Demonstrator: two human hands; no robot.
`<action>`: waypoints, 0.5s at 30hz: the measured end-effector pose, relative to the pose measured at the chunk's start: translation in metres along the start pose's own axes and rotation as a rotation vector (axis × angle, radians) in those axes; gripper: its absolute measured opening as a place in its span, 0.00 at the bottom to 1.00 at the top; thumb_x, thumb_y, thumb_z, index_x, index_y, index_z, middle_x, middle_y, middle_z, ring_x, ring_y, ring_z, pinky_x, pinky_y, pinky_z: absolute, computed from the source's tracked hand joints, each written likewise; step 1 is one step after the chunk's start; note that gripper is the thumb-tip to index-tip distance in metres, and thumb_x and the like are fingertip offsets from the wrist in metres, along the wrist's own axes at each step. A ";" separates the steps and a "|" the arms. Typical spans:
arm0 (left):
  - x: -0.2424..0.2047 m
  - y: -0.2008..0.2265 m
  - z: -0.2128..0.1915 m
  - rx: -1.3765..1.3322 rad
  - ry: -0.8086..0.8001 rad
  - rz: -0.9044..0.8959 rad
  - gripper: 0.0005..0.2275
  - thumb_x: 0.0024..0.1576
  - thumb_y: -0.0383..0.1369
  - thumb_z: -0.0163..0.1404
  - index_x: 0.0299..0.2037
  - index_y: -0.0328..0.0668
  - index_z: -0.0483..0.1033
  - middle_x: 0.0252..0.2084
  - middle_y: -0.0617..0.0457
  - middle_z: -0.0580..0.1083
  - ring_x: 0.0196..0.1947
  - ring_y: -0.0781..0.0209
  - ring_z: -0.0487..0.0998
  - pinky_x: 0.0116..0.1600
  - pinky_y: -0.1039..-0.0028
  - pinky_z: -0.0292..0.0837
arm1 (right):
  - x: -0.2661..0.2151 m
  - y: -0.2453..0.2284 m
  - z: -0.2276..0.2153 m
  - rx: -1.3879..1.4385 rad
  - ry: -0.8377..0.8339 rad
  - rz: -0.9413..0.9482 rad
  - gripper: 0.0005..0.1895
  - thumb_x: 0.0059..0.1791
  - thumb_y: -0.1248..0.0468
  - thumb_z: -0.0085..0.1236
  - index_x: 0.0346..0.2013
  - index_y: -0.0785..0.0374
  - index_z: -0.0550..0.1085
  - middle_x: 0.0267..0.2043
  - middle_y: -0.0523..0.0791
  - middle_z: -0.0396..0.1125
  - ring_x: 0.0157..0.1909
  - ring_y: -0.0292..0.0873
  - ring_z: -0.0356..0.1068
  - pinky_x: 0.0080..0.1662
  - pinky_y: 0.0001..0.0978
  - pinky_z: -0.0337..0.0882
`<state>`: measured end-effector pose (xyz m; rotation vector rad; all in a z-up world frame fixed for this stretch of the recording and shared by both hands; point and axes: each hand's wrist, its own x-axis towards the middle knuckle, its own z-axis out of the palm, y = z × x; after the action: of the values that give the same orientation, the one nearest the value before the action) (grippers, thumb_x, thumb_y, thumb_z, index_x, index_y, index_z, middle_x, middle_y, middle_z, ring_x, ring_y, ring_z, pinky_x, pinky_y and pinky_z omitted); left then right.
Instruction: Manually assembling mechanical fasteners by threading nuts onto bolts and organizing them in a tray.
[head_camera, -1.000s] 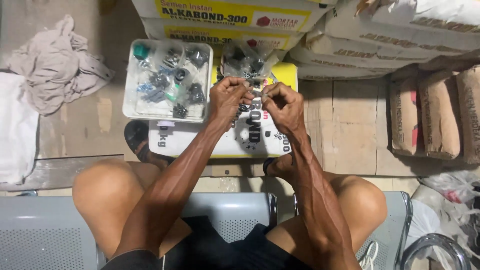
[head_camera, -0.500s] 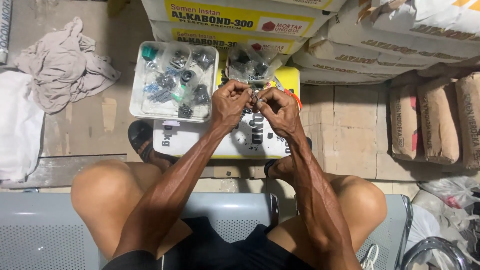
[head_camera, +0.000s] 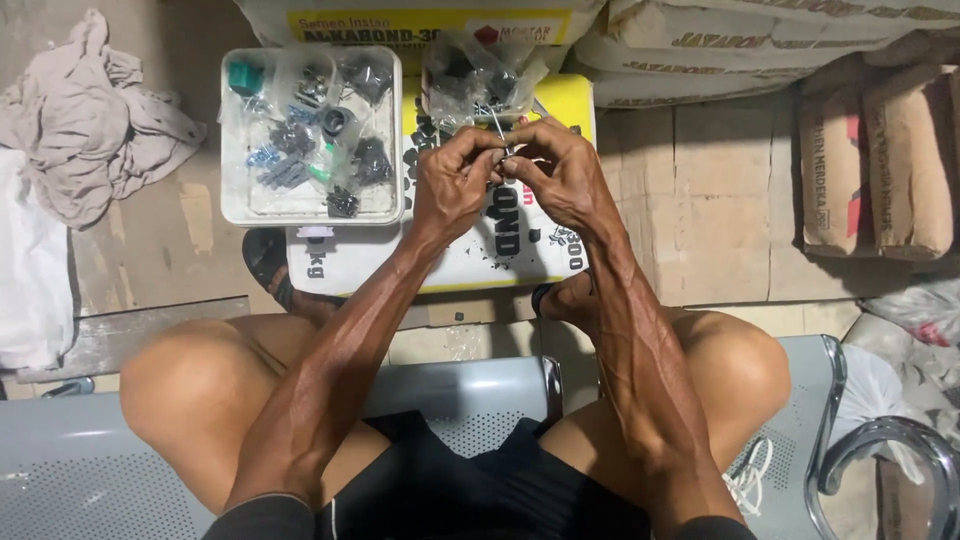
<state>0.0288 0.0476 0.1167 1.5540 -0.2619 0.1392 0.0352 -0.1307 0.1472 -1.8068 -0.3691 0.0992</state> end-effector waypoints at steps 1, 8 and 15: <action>0.001 -0.001 -0.002 0.002 -0.004 -0.004 0.07 0.60 0.18 0.51 0.41 0.36 0.81 0.28 0.42 0.80 0.27 0.64 0.79 0.35 0.74 0.80 | 0.000 0.007 0.001 0.004 0.003 0.003 0.09 0.52 0.76 0.60 0.48 0.74 0.76 0.41 0.57 0.66 0.41 0.54 0.75 0.44 0.47 0.79; -0.021 -0.066 -0.002 0.393 -0.191 -0.193 0.06 0.58 0.25 0.48 0.37 0.37 0.80 0.28 0.39 0.79 0.31 0.40 0.83 0.35 0.55 0.78 | -0.001 0.119 0.018 -0.458 0.082 -0.014 0.04 0.49 0.72 0.63 0.38 0.67 0.78 0.30 0.53 0.68 0.31 0.55 0.74 0.34 0.43 0.72; -0.072 -0.081 0.016 0.582 -0.544 -0.311 0.09 0.56 0.27 0.47 0.34 0.36 0.82 0.30 0.34 0.80 0.33 0.34 0.83 0.38 0.49 0.81 | -0.014 0.166 0.032 -0.719 -0.001 0.141 0.08 0.45 0.65 0.65 0.38 0.62 0.80 0.34 0.51 0.71 0.39 0.56 0.75 0.44 0.49 0.74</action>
<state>-0.0213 0.0363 0.0201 2.1756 -0.4255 -0.5013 0.0458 -0.1418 -0.0214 -2.5442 -0.2951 0.0693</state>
